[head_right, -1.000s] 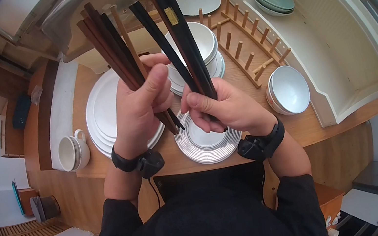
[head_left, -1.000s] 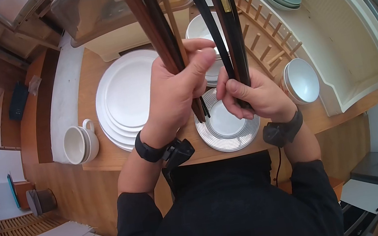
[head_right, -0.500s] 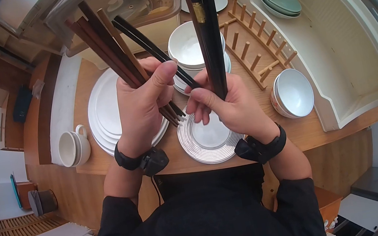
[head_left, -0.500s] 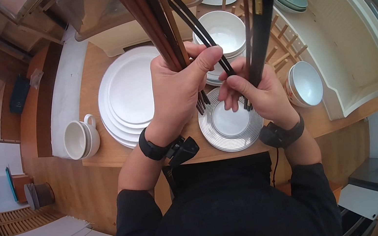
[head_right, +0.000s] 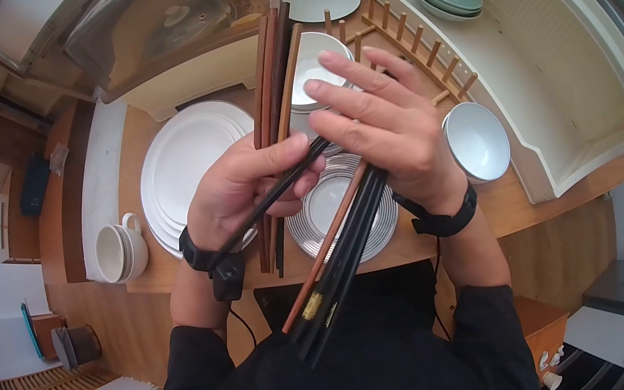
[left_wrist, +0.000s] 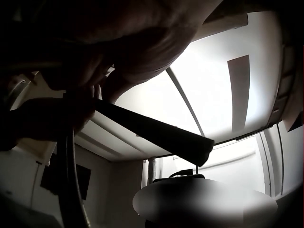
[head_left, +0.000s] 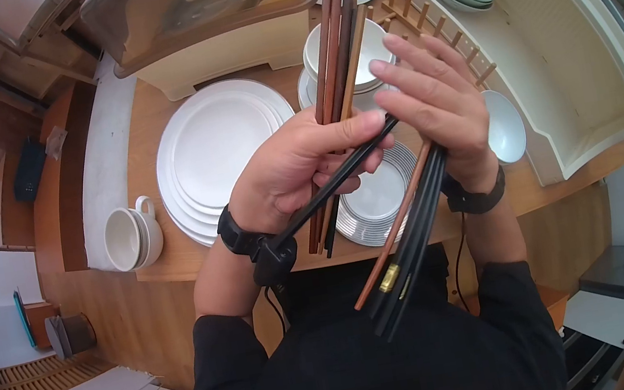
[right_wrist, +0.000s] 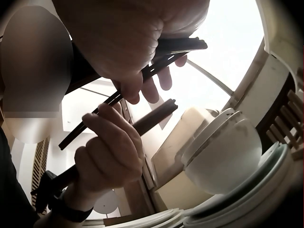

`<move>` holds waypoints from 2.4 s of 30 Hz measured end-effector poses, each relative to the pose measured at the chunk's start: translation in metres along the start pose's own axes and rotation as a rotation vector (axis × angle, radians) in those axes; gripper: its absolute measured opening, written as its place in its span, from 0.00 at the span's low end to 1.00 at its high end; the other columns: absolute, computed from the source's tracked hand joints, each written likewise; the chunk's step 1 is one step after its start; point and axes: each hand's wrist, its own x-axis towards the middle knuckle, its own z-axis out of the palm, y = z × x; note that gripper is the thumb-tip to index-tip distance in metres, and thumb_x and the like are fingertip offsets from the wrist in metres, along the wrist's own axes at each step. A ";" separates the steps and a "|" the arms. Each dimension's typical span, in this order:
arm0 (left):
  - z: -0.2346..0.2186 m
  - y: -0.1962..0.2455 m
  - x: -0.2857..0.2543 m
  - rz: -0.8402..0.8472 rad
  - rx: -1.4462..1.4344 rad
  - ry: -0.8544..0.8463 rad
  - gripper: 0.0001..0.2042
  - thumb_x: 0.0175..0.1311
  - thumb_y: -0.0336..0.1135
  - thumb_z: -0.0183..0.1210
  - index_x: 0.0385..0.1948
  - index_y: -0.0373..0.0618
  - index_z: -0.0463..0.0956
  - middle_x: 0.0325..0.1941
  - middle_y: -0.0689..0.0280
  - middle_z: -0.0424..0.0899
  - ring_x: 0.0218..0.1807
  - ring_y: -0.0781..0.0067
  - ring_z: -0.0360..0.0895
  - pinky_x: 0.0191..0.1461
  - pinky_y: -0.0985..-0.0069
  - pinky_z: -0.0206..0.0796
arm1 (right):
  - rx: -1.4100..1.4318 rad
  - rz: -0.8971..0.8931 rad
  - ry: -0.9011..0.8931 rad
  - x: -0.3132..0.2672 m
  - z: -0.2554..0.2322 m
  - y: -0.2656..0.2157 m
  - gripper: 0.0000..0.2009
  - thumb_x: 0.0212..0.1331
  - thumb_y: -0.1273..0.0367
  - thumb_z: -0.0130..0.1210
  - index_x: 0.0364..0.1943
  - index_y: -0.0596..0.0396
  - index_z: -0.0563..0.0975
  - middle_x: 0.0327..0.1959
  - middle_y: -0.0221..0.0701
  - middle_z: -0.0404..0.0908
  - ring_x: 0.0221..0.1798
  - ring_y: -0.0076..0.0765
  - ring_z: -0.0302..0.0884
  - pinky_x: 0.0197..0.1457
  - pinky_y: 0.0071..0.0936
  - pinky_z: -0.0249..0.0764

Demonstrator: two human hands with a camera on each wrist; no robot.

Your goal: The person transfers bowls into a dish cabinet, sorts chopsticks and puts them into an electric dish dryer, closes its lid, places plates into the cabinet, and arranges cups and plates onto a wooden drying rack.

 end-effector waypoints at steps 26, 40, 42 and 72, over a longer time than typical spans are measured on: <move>-0.012 -0.006 0.013 0.490 0.068 -0.023 0.11 0.81 0.45 0.47 0.45 0.48 0.67 0.28 0.75 0.61 0.25 0.86 0.58 0.26 0.86 0.52 | 1.690 1.013 -0.101 -0.020 0.015 -0.001 0.06 0.75 0.67 0.50 0.46 0.54 0.70 0.33 0.46 0.85 0.30 0.36 0.87 0.28 0.20 0.78; 0.002 -0.014 0.011 0.551 0.256 0.303 0.16 0.80 0.46 0.48 0.33 0.47 0.68 0.26 0.75 0.64 0.23 0.86 0.57 0.26 0.84 0.51 | 1.610 1.037 -0.211 -0.015 0.024 -0.020 0.11 0.76 0.64 0.51 0.43 0.61 0.74 0.38 0.44 0.86 0.39 0.37 0.88 0.44 0.31 0.84; 0.002 -0.008 0.013 0.657 0.217 0.350 0.17 0.82 0.47 0.44 0.31 0.48 0.66 0.30 0.74 0.65 0.26 0.85 0.59 0.30 0.82 0.55 | 1.536 1.062 -0.209 -0.013 0.017 -0.015 0.13 0.76 0.63 0.51 0.43 0.62 0.77 0.39 0.43 0.87 0.42 0.36 0.88 0.47 0.31 0.84; 0.017 -0.009 0.005 0.134 0.273 0.165 0.13 0.70 0.41 0.64 0.33 0.40 0.79 0.22 0.75 0.73 0.18 0.91 0.61 0.20 0.87 0.50 | -0.308 0.207 0.033 -0.006 0.007 0.011 0.24 0.58 0.73 0.59 0.62 0.45 0.80 0.71 0.34 0.73 0.77 0.48 0.63 0.76 0.47 0.63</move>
